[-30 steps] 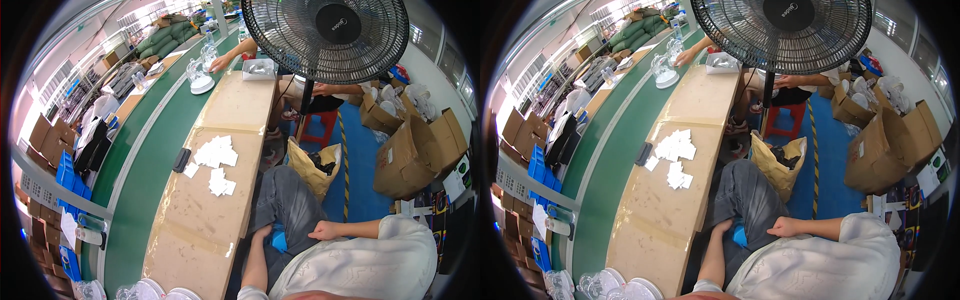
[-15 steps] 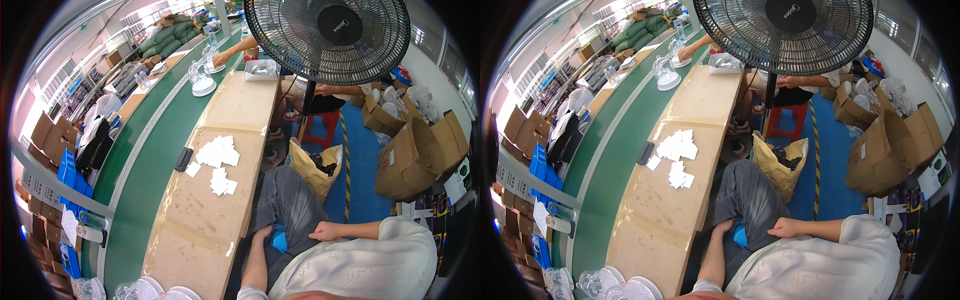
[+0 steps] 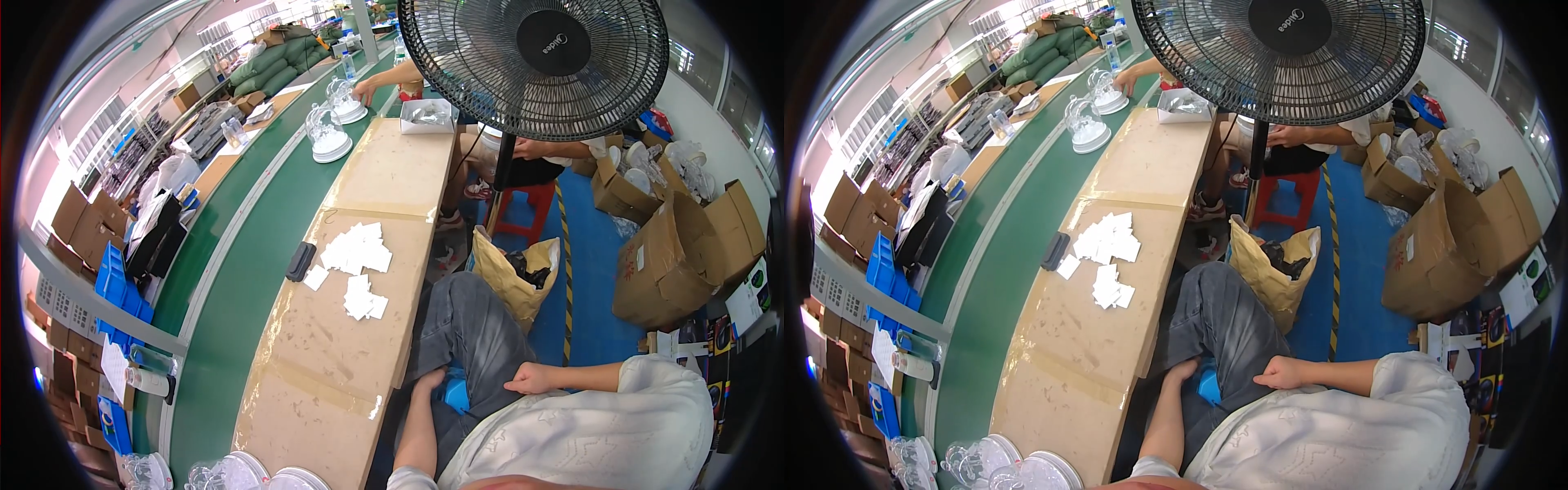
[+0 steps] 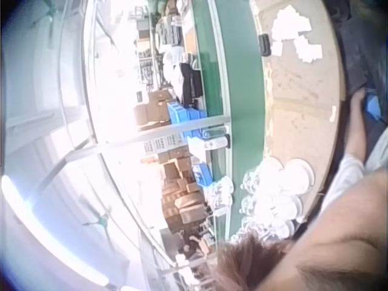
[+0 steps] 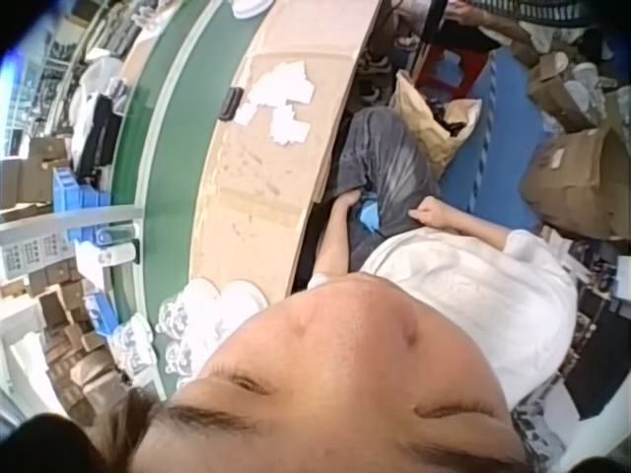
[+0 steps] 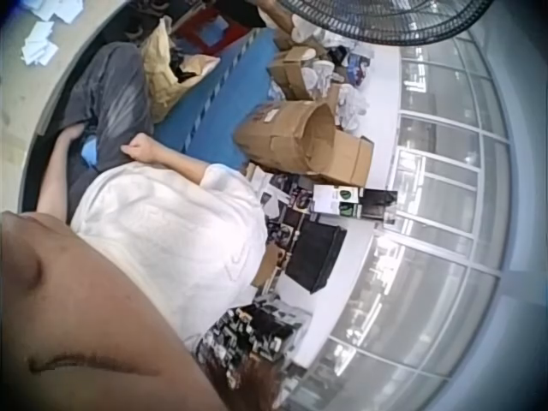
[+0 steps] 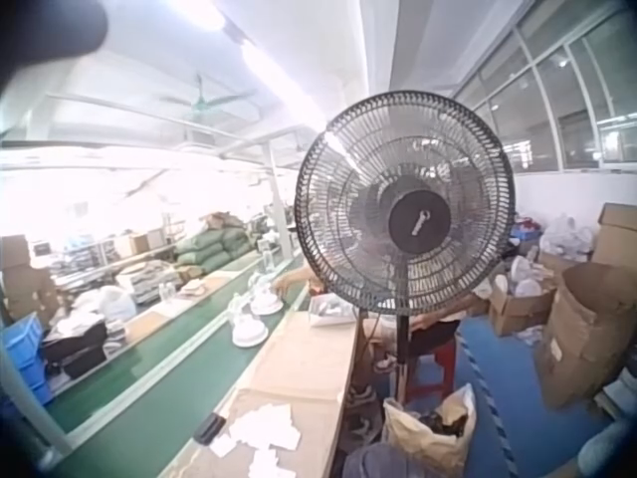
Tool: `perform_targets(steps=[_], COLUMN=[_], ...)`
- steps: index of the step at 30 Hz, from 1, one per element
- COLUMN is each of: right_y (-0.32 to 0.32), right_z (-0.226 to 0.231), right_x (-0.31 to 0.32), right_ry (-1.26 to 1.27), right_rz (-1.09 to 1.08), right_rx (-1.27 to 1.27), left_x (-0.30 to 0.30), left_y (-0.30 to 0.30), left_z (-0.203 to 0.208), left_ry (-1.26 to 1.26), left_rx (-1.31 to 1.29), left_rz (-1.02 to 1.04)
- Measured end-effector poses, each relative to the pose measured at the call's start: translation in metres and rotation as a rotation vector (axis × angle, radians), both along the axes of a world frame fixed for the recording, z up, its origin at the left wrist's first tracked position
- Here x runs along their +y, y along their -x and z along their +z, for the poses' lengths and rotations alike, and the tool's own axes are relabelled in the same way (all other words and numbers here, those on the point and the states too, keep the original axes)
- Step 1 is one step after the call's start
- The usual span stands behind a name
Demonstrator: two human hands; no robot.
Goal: The recorder is assembling decorative light fixtures by checking batteries and attaching battery compartment covers at a factory workstation.
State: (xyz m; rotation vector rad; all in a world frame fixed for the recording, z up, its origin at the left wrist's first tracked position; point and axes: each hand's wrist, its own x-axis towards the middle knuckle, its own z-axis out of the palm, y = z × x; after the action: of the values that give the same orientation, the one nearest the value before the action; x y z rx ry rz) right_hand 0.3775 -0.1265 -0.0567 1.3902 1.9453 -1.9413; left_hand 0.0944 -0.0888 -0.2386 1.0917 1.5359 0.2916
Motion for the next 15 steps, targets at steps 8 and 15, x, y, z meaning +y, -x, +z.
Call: perform_targets(steps=[8, 15], right_y=[0.002, 0.002], right_z=[-0.002, 0.004], right_x=[0.000, 0.000], right_ry=[0.001, 0.020], right_rz=[0.002, -0.016], right_rx=[-0.010, -0.007], left_x=[-0.004, -0.002], left_y=[0.004, 0.001], left_z=[-0.039, -0.023], left_ry=[-0.124, -0.041], left_rx=[0.043, 0.049], left_rz=[0.010, -0.032])
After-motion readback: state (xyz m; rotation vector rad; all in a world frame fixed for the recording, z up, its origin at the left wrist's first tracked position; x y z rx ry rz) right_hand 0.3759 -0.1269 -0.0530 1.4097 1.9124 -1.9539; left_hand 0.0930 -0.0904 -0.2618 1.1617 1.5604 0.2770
